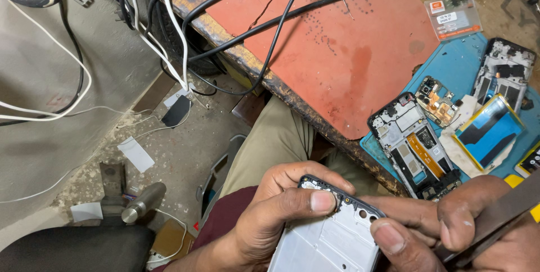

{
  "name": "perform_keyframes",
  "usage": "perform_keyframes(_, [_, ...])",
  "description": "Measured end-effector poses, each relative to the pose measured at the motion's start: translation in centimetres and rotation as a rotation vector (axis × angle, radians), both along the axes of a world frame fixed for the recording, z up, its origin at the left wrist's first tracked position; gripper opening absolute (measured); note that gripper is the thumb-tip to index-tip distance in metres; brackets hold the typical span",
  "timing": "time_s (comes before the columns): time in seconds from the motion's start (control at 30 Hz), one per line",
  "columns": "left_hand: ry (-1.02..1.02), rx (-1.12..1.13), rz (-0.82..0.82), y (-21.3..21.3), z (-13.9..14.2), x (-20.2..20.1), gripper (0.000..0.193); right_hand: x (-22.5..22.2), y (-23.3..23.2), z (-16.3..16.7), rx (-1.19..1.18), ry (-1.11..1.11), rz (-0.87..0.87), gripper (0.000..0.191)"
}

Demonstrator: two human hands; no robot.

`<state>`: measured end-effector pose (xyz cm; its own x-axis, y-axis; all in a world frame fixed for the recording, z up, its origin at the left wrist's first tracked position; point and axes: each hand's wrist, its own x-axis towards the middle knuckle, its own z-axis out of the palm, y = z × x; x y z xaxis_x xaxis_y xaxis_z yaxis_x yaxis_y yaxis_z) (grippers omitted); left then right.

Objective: The person uses tweezers to remove small components from a disassembled smartphone chassis and places them into a replacement chassis. They then use a metal prying tool to scrape residue from the interior of the replacement chassis. The person continues to transfer small parts between the two phone bodies using tweezers.

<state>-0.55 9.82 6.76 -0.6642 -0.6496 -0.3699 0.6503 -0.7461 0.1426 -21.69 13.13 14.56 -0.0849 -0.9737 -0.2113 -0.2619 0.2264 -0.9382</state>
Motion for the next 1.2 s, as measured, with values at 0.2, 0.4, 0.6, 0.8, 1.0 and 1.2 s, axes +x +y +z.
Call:
perform_keyframes(0.2, [-0.003,-0.003,-0.009,0.0,-0.2,-0.1,0.03,-0.8,0.4,-0.1,-0.042,-0.091,-0.007,0.037])
perform_keyframes(0.4, [0.004,-0.018,-0.005,0.1,-0.3,-0.1,0.028,0.0,0.7,-0.7,-0.024,-0.098,-0.026,0.038])
perform_keyframes(0.6, [0.004,-0.047,0.016,0.3,-0.2,-0.1,0.027,-1.0,0.6,-0.7,-0.018,0.132,0.084,0.037])
perform_keyframes(0.8, [-0.02,-0.071,0.008,0.4,-0.4,-0.1,0.025,-0.7,0.2,-0.7,-0.08,0.138,0.111,0.037])
perform_keyframes(1.0, [-0.11,-0.166,0.006,-0.5,0.7,0.6,0.027,-0.6,-0.4,-0.2,-0.02,-0.082,0.107,0.034])
perform_keyframes(1.2, [-0.605,-0.686,-0.002,-1.2,2.4,1.9,0.035,-1.6,-1.4,-2.4,0.124,-0.511,0.125,0.043])
